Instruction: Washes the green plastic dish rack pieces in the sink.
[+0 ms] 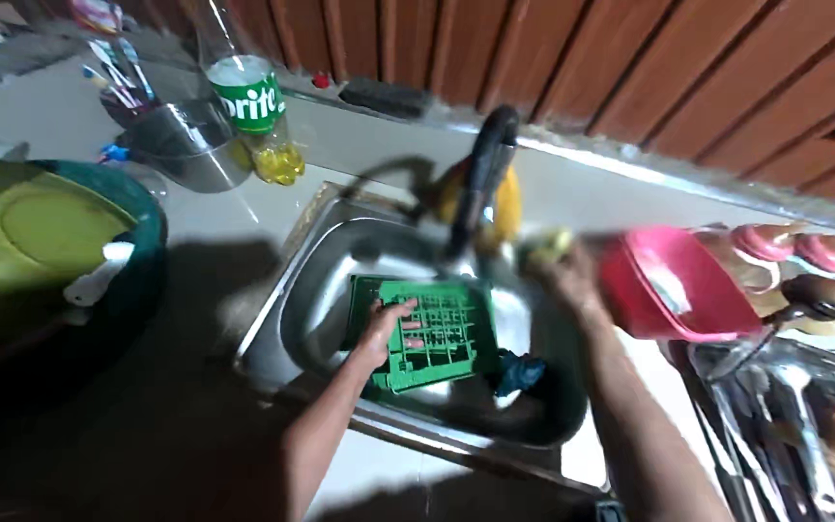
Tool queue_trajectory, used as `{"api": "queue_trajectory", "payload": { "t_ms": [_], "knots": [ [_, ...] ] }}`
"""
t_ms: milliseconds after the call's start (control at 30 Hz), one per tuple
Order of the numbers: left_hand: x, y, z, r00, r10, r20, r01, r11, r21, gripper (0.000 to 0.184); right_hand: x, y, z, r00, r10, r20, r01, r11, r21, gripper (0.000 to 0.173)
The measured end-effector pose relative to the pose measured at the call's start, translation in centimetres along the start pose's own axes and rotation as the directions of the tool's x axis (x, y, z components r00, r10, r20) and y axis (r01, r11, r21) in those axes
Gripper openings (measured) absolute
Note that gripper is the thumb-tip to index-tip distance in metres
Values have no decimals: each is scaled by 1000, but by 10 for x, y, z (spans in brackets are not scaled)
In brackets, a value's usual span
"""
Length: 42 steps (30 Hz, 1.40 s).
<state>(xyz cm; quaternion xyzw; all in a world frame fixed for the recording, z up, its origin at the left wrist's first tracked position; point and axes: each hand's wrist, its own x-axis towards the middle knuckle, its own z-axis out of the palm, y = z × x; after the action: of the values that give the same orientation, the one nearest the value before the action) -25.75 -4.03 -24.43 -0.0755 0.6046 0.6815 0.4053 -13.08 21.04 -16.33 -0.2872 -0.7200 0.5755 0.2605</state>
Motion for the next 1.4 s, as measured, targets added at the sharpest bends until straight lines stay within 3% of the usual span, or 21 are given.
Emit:
{"api": "queue_trajectory", "payload": {
  "t_ms": [100, 233, 333, 400, 467, 533, 633, 700, 800, 900, 1000, 1100, 1200, 1267, 1400],
  "knots": [
    [-2, -4, 1, 998, -25, 51, 24, 1000, 19, 38, -1, 52, 87, 990, 137, -18, -138, 986, -95, 34],
    [6, 0, -5, 996, 39, -78, -32, 995, 93, 34, -48, 65, 180, 963, -115, 243, 166, 965, -202, 27],
    [8, 5, -12, 991, 73, -108, -72, 997, 12, 31, -43, 72, 168, 896, -129, 426, 261, 928, -267, 31],
    [8, 8, -14, 999, 47, -17, -48, 993, -106, 34, -23, 81, 137, 930, -59, 363, 217, 885, -412, 27],
    [7, 9, -12, 997, 51, 61, -43, 992, -115, 32, -10, 83, 125, 967, 40, 251, 97, 853, -513, 31],
    [6, 8, -8, 996, 76, 36, -74, 996, -42, 40, -21, 73, 146, 976, 16, 217, 88, 882, -463, 30],
    [4, 7, -13, 992, 125, -30, -120, 984, 128, 60, -47, 50, 181, 892, -125, 433, 279, 908, -312, 30],
    [4, 7, -16, 996, 85, -23, -83, 991, 102, 64, -40, 46, 170, 846, -90, 526, 319, 875, -364, 31],
    [8, 10, -18, 995, 18, 101, -14, 999, -48, 73, -18, 68, 130, 932, 72, 354, 125, 855, -503, 33],
    [6, 9, -12, 996, 28, 90, -30, 999, 15, 67, -32, 72, 139, 973, 27, 231, 62, 927, -369, 30],
    [-2, 6, -10, 995, 94, 33, -98, 985, 140, 65, -56, 42, 176, 919, -55, 391, 149, 965, -215, 30],
    [0, 10, -17, 996, 71, 56, -76, 994, 74, 59, -44, 41, 162, 889, -29, 458, 200, 922, -332, 30],
    [4, 14, -23, 976, 59, 211, -58, 998, -12, 51, -23, 69, 125, 970, 67, 236, 59, 869, -491, 34],
    [5, 11, -19, 971, 62, 229, -66, 998, 8, 53, -27, 69, 128, 985, 56, 160, 23, 891, -453, 31],
    [3, 6, -20, 995, 74, 64, -81, 990, 118, 65, -55, 28, 177, 919, -18, 393, 127, 959, -255, 27]
  ]
}}
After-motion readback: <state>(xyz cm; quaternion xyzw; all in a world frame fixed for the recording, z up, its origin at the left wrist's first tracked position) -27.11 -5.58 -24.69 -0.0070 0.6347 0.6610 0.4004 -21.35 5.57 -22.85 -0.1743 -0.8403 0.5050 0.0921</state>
